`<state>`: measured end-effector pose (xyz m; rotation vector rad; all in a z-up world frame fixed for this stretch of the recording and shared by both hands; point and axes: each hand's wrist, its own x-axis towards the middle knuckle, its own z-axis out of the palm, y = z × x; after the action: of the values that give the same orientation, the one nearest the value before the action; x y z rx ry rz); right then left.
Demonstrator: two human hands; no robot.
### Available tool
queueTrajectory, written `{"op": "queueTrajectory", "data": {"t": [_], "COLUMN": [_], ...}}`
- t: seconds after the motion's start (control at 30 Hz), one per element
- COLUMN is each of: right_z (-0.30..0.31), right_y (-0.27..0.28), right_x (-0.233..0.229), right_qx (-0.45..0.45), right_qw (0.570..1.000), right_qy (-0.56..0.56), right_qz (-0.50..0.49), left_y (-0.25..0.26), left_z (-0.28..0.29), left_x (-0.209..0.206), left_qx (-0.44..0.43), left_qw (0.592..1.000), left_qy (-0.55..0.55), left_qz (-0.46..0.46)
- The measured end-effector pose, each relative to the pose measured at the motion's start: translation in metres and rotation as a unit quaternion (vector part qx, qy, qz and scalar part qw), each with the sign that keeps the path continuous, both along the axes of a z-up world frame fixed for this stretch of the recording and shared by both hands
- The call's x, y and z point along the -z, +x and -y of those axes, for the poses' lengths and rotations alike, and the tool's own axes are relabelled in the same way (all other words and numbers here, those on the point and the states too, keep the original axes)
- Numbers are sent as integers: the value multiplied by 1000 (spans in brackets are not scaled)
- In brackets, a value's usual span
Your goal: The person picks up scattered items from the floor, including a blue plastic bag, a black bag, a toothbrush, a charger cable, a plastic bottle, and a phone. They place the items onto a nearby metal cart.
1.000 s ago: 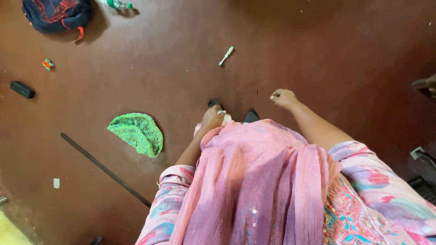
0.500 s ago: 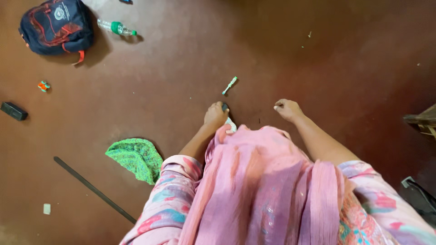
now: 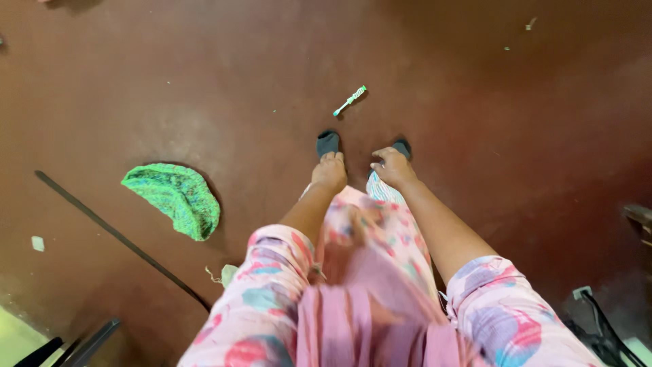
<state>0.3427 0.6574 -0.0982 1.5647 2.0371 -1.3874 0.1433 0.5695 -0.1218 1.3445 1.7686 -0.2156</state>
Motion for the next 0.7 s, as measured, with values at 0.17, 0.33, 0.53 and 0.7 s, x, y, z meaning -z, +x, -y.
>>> {"op": "queueTrajectory", "data": {"t": [0.17, 0.33, 0.53, 0.7], "right_z": [-45, -67, -89, -96], "right_y": [-3, -25, -64, -56], "right_x": [105, 244, 403, 446], "right_qx": [-121, -259, -390, -427], "right_qw": [992, 962, 884, 872], "right_qy": [13, 80, 252, 173], "right_qz": [12, 24, 57, 167], "left_y": [26, 40, 42, 35], "left_z": [-18, -36, -33, -36], "left_x": [106, 218, 289, 279], "left_qx": [-67, -85, -96, -71], "left_qw": [997, 996, 995, 997], "left_qy": [-37, 2, 16, 6], "left_qz": [19, -37, 6, -19]}}
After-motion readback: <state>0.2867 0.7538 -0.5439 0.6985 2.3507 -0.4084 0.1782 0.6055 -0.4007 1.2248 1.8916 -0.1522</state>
